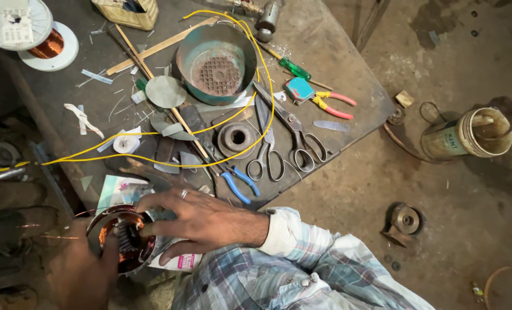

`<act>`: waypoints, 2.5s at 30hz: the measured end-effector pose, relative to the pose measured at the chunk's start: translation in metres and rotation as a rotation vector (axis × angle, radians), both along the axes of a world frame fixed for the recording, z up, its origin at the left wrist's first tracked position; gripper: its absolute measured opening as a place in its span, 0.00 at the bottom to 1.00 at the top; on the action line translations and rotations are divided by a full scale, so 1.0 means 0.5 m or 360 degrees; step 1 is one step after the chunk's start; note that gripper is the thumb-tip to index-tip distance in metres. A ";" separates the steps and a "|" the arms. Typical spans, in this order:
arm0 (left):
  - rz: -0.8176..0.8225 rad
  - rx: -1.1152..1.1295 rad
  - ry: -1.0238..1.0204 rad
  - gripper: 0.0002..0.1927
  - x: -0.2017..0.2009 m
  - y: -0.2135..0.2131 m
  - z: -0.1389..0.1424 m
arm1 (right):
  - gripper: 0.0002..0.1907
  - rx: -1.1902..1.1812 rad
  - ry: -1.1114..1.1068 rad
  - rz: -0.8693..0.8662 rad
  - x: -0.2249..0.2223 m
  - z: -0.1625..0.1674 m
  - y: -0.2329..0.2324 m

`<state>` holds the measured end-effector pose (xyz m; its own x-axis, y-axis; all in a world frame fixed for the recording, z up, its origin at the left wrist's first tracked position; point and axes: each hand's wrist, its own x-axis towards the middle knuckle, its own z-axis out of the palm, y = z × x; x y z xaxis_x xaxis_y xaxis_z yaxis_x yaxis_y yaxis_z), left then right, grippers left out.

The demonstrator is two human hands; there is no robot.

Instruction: The person cuts a piece of gray sheet material with shears and then wraps it around a copper-wound stator core. The person handles the stator core and the cut sheet, positioning the sheet around the core's outer surface.

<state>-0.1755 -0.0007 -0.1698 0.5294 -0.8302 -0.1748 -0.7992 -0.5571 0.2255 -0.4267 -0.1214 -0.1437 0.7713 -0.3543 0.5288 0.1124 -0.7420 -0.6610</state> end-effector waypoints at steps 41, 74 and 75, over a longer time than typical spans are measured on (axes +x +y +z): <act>-0.0178 -0.0749 0.1542 0.50 -0.173 0.210 -0.051 | 0.31 0.0719 0.0343 0.0022 0.075 -0.166 -0.056; -0.0231 -0.1514 0.2189 0.30 0.091 -0.027 -0.174 | 0.20 0.0249 0.1188 0.0228 0.002 -0.115 0.085; -0.0177 -0.1594 0.2223 0.29 0.084 -0.007 -0.176 | 0.18 0.0106 0.1265 0.0157 0.003 -0.118 0.085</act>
<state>-0.1335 -0.0044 -0.2580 0.3761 -0.9141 0.1512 0.2670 0.2632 0.9271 -0.4252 -0.0787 -0.2027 0.9376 -0.2761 -0.2115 -0.3473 -0.7095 -0.6132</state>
